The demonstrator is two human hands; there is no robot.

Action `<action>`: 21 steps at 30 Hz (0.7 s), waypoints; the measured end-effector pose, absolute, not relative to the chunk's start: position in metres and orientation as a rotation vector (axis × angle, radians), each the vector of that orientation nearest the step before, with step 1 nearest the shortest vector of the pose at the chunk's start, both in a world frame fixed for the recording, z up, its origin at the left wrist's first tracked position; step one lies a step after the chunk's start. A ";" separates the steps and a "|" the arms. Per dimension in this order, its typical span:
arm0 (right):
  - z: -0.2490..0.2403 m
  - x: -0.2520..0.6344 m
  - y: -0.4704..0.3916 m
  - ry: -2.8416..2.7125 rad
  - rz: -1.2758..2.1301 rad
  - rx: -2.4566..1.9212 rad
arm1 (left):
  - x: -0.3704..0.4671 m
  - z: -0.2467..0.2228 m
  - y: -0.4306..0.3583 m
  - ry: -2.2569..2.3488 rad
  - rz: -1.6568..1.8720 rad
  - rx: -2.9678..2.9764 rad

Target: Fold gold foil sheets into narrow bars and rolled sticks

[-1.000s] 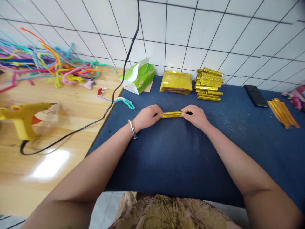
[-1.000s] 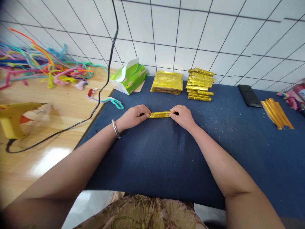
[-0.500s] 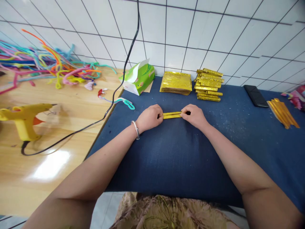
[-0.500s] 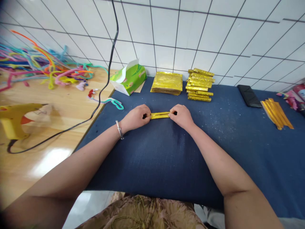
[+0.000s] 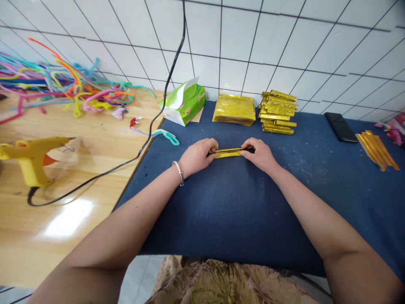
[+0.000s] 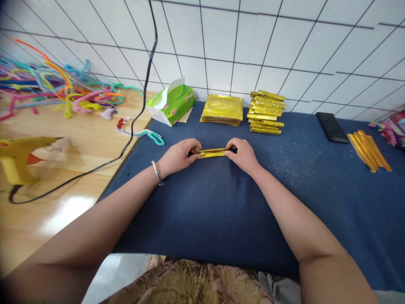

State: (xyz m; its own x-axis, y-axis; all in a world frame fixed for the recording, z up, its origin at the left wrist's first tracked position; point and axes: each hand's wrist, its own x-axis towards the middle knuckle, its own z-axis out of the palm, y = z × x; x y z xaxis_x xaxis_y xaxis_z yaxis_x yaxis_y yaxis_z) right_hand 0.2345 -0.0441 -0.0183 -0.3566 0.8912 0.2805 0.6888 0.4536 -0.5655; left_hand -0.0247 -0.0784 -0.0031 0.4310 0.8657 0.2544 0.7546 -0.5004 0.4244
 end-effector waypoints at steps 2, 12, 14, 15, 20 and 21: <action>-0.018 0.234 -0.045 -2.183 0.459 -1.261 | -0.026 -0.005 -0.078 1.339 0.630 2.504; -0.022 0.235 -0.042 -2.251 0.407 -1.145 | -0.022 -0.003 -0.080 1.311 0.410 2.837; -0.021 0.235 -0.042 -2.260 0.414 -1.158 | -0.020 -0.001 -0.083 1.344 0.376 2.875; -0.021 0.235 -0.041 -2.263 0.417 -1.165 | -0.019 0.000 -0.084 1.351 0.362 2.888; -0.020 0.235 -0.040 -2.297 0.396 -1.208 | -0.017 0.002 -0.087 1.328 0.311 2.922; -0.020 0.235 -0.040 -2.309 0.389 -1.210 | -0.017 0.002 -0.088 1.324 0.303 2.927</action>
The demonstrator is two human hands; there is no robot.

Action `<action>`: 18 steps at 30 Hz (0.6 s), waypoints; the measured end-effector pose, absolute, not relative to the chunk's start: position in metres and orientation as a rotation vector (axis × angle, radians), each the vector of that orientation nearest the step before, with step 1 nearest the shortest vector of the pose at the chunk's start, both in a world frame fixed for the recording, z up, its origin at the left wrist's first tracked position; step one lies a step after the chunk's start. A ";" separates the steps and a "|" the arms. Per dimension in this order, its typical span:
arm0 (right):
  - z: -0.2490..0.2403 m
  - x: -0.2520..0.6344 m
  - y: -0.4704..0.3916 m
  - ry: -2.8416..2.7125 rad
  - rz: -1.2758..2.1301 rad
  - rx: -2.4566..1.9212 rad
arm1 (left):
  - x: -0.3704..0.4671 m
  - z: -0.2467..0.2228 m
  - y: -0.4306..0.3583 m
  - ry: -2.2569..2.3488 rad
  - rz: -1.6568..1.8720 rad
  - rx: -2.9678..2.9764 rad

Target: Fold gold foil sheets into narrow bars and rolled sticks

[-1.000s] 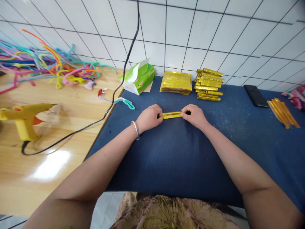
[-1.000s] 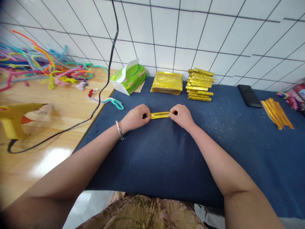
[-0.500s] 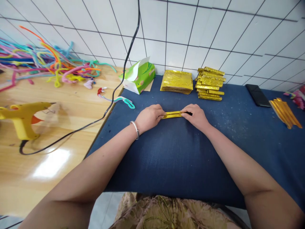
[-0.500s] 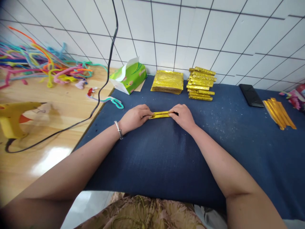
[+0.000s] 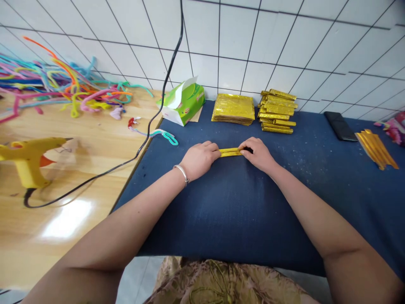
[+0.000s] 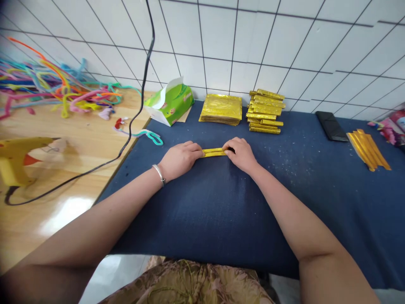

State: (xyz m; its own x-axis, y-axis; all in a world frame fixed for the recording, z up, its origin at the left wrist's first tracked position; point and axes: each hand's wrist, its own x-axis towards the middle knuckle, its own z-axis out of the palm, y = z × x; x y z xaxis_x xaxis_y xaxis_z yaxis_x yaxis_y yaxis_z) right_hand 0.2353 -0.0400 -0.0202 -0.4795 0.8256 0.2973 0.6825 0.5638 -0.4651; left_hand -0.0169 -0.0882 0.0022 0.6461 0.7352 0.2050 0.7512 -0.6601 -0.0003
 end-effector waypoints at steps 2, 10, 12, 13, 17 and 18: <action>-0.020 0.235 -0.042 -2.330 0.373 -1.198 | -0.016 0.004 -0.090 -1.250 -0.265 -2.769; -0.015 0.240 -0.053 -2.491 0.250 -1.058 | -0.010 0.011 -0.097 -1.239 -0.192 -2.753; -0.011 0.242 -0.052 -2.552 0.230 -0.995 | -0.010 0.011 -0.096 -1.221 -0.186 -2.756; -0.010 0.242 -0.051 -2.580 0.207 -0.977 | -0.009 0.010 -0.095 -1.211 -0.179 -2.756; -0.005 0.238 -0.055 -2.686 -0.023 -0.994 | -0.007 0.010 -0.093 -1.208 -0.130 -2.726; -0.004 0.236 -0.057 -2.708 -0.101 -0.996 | -0.006 0.010 -0.094 -1.218 -0.124 -2.714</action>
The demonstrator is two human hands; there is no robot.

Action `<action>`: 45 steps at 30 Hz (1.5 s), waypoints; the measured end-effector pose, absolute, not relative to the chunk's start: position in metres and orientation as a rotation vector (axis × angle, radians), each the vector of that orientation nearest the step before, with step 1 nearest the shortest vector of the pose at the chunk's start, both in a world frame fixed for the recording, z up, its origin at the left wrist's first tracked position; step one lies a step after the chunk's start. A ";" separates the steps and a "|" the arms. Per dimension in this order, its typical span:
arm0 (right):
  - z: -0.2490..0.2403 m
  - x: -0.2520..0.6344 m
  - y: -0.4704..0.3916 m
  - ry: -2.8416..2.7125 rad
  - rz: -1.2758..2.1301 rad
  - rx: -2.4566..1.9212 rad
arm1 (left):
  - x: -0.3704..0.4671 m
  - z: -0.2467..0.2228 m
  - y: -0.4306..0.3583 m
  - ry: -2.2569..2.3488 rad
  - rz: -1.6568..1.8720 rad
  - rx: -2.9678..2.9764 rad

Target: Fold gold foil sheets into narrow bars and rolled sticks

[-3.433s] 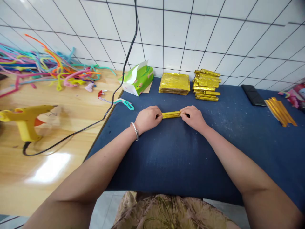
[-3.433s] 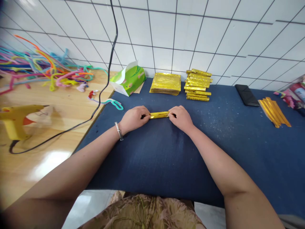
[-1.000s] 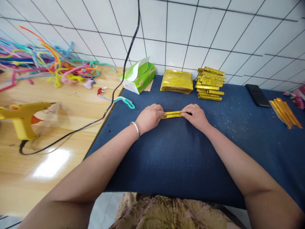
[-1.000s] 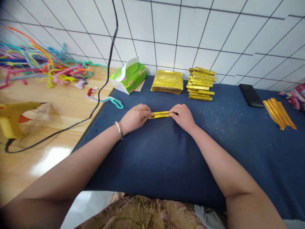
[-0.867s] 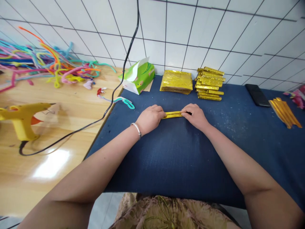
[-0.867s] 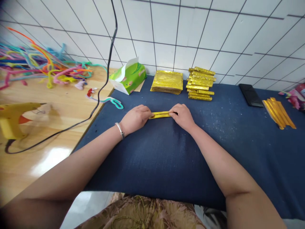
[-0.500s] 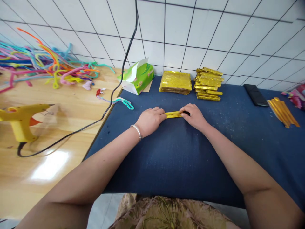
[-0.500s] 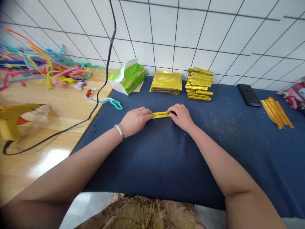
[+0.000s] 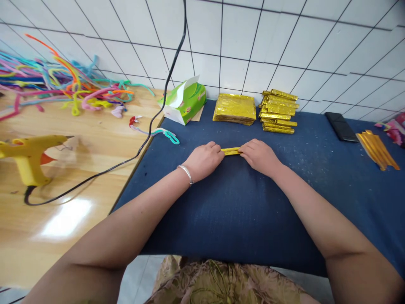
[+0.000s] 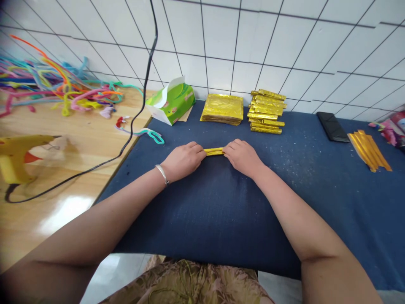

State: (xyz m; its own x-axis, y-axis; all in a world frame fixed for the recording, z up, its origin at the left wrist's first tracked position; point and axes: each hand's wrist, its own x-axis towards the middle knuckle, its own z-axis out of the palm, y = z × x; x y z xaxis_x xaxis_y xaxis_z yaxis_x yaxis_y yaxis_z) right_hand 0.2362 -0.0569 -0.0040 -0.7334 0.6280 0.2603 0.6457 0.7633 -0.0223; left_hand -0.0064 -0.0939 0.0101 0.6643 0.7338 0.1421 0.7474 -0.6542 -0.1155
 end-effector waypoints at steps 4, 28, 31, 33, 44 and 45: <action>-0.002 0.233 -0.066 -2.753 -0.317 -0.964 | -0.005 0.011 -0.096 -1.264 -0.125 -2.678; -0.003 0.220 -0.056 -2.437 0.259 -1.284 | -0.021 0.009 -0.080 -1.854 -0.525 -2.870; -0.006 0.217 -0.055 -2.413 0.204 -1.361 | -0.018 0.011 -0.082 -1.916 -0.446 -2.811; -0.008 0.216 -0.055 -2.393 0.149 -1.402 | -0.017 0.011 -0.083 -1.932 -0.390 -2.777; -0.015 0.234 -0.042 -2.516 0.257 -1.116 | -0.024 0.004 -0.077 -1.635 -0.522 -2.942; -0.015 0.235 -0.043 -2.510 0.258 -1.094 | -0.024 0.004 -0.077 -1.607 -0.534 -2.952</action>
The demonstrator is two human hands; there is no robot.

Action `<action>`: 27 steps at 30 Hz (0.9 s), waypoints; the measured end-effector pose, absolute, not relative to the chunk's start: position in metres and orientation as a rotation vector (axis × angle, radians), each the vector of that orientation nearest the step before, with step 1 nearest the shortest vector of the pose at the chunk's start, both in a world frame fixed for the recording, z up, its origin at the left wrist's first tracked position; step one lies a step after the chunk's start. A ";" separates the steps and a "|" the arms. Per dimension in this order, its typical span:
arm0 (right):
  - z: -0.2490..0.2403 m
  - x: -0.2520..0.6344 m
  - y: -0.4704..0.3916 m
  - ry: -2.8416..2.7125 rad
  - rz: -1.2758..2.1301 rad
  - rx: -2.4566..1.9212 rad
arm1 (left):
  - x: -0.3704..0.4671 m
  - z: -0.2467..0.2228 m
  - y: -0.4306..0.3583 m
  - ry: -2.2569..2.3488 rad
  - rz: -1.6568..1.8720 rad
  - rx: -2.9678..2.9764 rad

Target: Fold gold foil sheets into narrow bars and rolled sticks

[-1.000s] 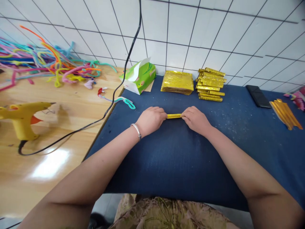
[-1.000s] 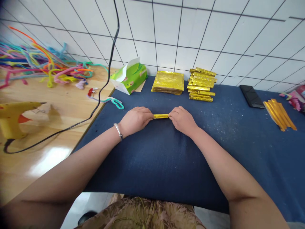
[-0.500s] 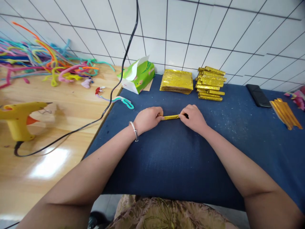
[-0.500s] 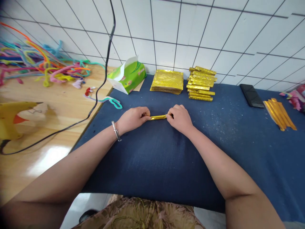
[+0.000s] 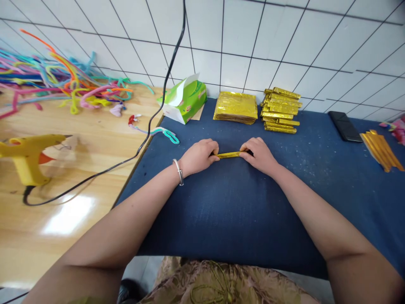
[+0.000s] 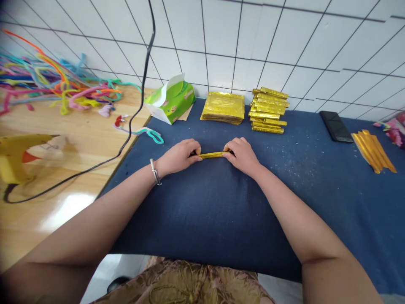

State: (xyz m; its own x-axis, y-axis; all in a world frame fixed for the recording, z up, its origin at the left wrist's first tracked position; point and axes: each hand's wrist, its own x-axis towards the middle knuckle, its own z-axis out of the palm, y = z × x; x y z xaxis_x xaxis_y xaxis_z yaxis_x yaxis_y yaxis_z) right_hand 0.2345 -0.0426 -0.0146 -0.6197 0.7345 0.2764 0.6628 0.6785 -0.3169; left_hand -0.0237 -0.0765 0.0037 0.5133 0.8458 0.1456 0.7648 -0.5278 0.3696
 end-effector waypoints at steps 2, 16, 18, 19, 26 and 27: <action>-0.013 0.234 -0.045 -2.499 0.261 -1.057 | -0.023 0.003 -0.077 1.343 0.457 2.530; -0.016 0.227 -0.059 -2.571 -0.086 -1.059 | -0.009 -0.007 -0.080 1.364 0.365 2.884; -0.018 0.224 -0.062 -2.568 -0.124 -1.051 | -0.002 -0.008 -0.082 1.366 0.360 2.938; -0.019 0.223 -0.063 -2.567 -0.137 -1.046 | 0.000 -0.009 -0.083 1.370 0.364 2.958; -0.016 0.212 -0.076 -2.622 -0.267 -1.000 | 0.009 -0.010 -0.090 1.387 0.412 3.048; -0.015 0.211 -0.077 -2.635 -0.301 -0.993 | 0.010 -0.009 -0.091 1.368 0.415 3.064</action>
State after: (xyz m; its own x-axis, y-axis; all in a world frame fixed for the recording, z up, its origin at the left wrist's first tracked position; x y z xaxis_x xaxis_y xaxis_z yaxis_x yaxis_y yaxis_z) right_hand 0.2113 -0.0773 -0.0145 -0.7121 0.6048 0.3565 0.6696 0.7378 0.0859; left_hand 0.0100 -0.0905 -0.0091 0.6477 0.6936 0.3151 0.7518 -0.6489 -0.1172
